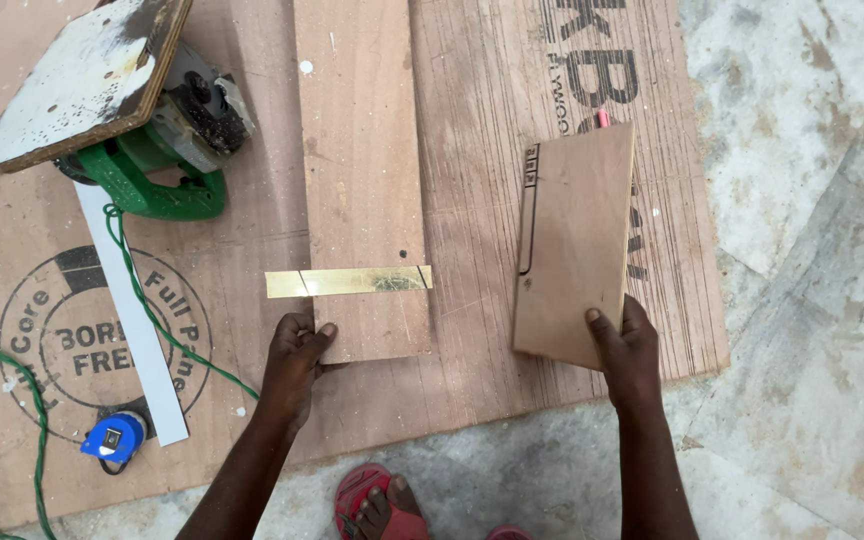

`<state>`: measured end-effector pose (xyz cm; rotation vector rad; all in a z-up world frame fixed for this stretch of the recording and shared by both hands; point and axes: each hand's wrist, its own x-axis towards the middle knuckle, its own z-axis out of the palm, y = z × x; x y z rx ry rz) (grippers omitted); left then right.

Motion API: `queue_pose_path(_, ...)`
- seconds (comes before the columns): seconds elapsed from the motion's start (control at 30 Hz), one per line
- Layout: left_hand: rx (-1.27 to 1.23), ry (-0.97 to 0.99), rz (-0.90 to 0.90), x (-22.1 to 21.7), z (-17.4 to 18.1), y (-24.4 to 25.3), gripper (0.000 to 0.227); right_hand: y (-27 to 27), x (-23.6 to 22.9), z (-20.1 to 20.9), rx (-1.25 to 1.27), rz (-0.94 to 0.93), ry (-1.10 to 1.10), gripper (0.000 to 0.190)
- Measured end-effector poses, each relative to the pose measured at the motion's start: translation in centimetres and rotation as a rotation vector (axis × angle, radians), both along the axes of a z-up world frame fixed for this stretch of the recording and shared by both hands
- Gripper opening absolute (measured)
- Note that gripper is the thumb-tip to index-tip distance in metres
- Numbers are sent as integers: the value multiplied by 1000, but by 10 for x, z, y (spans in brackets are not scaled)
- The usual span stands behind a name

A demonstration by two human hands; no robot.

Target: The person applies thin strips of edge banding to the vertical edges of a wooden cabinet frame. They use a utility knife to trim the banding flush with the wood surface and a small block to press it into place. The person repeatedly measures, cuts, and fits the banding along the edges.

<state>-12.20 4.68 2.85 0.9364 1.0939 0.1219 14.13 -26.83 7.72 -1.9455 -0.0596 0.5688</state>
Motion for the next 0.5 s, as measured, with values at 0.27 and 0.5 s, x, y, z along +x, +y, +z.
queue_pose_path(0.27, -8, 18, -45, 8, -9, -10, 27, 48, -29, -63, -308, 62, 78, 51)
queue_pose_path(0.5, 111, 41, -258, 30, -42, -26, 30, 57, -58, -75, -667, 233, -424, 56)
